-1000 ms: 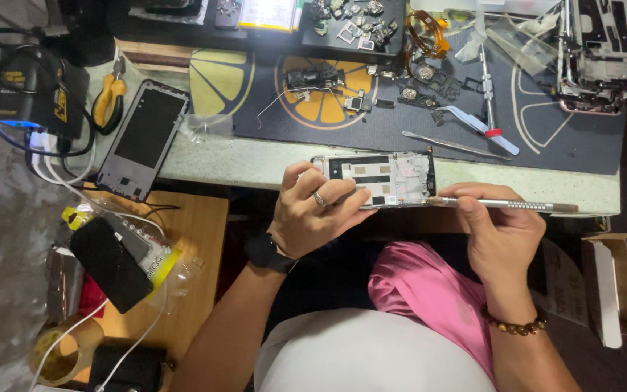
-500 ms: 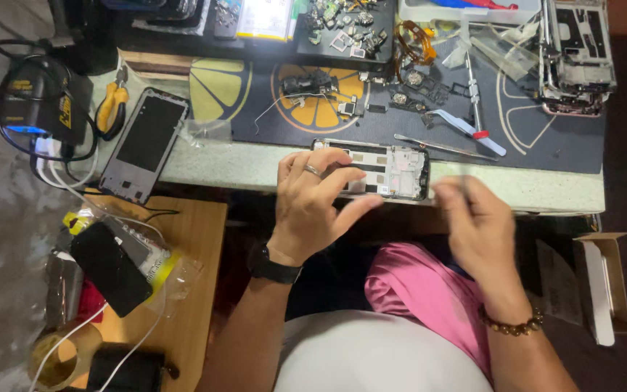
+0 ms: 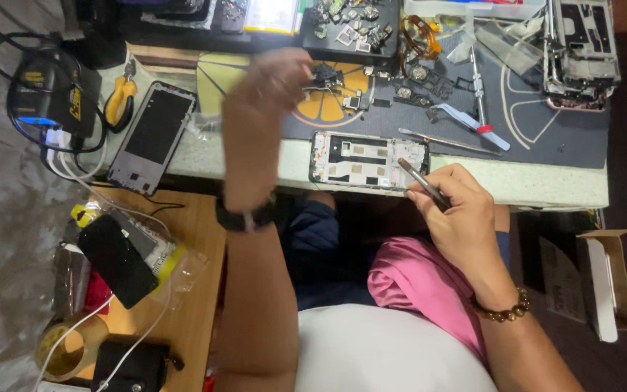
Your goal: The person uses a precision screwdriver to remove screws from a disassembled smartphone chassis. They then use tweezers to lift and remove small internal components and connectors from the device frame.
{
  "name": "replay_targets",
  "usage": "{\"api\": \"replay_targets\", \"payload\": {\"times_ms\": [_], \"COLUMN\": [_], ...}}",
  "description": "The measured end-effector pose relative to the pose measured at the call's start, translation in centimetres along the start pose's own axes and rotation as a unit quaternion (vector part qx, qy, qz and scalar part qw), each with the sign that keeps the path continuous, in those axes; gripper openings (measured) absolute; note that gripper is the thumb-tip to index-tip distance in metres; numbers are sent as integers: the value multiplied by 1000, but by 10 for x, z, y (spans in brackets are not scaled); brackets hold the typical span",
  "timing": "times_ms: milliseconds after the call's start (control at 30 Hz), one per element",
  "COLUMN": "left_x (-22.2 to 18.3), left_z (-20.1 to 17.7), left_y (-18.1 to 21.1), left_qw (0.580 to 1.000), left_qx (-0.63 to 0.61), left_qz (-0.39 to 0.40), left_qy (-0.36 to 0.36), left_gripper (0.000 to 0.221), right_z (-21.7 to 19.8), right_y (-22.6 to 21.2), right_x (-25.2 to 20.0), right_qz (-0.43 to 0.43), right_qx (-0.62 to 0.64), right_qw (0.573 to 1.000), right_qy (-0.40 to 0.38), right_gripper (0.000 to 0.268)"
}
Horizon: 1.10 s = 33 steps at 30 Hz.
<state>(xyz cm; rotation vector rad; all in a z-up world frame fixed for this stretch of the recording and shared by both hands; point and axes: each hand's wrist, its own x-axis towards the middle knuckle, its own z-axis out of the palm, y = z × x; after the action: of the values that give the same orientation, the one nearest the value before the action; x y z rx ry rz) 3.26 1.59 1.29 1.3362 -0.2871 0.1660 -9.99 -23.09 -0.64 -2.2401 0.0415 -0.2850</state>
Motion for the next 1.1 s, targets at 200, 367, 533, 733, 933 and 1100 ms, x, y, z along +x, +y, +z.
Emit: {"api": "replay_targets", "payload": {"times_ms": [200, 367, 533, 733, 933, 1100], "left_x": [-62, -70, -72, -78, -76, -76], "left_z": [29, 35, 40, 46, 39, 31], "left_y": [-5, -5, -1, 3, -2, -8], "left_qw": [939, 862, 827, 827, 850, 858], "left_qx": [282, 418, 471, 487, 447, 428], "left_qz": [155, 238, 252, 224, 226, 229], "left_qy": [-125, -158, -176, -172, -161, -170], "left_gripper": [12, 25, 25, 25, 29, 23], "right_z": [-2, -2, 0, -1, -36, -18], "right_y": [5, 1, -8, -34, -38, -14], "right_x": [3, 1, 4, 11, 56, 132], "right_qz": [-12, -11, 15, 11, -82, 4], "right_qx": [26, 49, 60, 106, 175, 283], "right_qw": [1000, 999, 998, 994, 978, 959], "right_qy": [-3, -2, -27, -29, 81, 31], "right_gripper": [6, 5, 4, 6, 6, 6]}}
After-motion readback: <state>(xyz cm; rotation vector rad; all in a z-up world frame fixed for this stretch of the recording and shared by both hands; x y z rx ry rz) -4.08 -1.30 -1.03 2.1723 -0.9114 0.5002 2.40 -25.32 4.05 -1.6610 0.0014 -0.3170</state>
